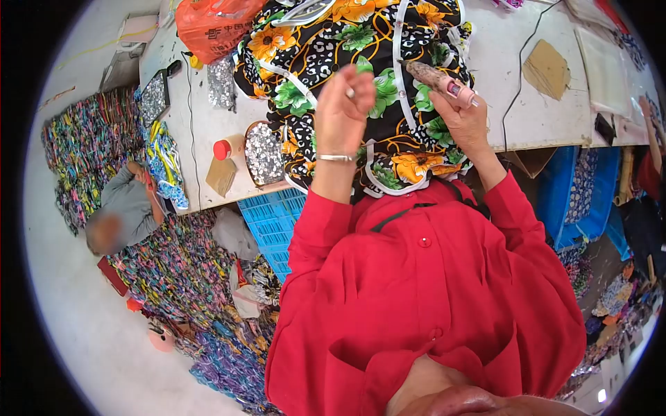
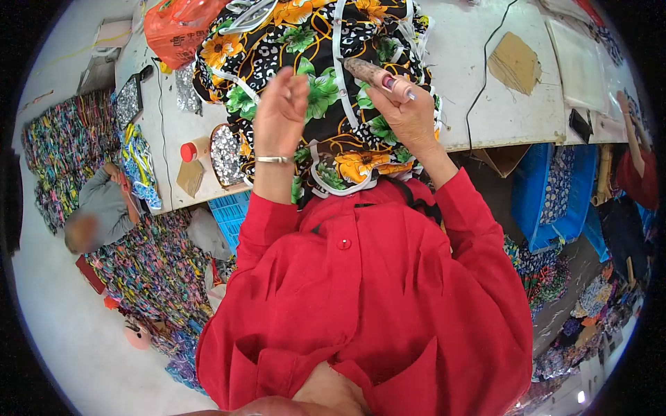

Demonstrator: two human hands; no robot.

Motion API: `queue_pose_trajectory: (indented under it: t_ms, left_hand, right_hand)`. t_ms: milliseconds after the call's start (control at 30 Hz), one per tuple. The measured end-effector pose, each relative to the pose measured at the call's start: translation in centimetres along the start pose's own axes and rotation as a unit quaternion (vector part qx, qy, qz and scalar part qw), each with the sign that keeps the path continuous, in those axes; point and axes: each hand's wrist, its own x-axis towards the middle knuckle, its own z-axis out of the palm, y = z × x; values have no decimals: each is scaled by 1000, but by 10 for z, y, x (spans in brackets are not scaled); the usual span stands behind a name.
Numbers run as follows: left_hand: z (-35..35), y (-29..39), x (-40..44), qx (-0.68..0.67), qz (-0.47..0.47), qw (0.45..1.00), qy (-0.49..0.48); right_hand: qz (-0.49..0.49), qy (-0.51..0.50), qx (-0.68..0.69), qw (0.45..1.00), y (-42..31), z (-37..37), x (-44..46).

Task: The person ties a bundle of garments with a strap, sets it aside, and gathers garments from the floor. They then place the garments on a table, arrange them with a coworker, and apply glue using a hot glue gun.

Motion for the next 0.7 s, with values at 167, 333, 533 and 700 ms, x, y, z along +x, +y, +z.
queue_pose_trajectory:
  t_ms: [167, 333, 533, 700]
  left_hand:
    - [35, -3, 11, 357, 217, 907, 62]
    - [28, -4, 19, 380, 256, 884, 87]
    - [16, 14, 6, 509, 188, 815, 201]
    - [9, 0, 5, 769, 237, 578, 134]
  right_hand:
    - [10, 2, -19, 1000, 1, 1, 1]
    - [17, 3, -16, 1000, 1, 1, 1]
    - [28, 8, -5, 1000, -6, -2, -1]
    - [20, 12, 39, 999, -9, -4, -3]
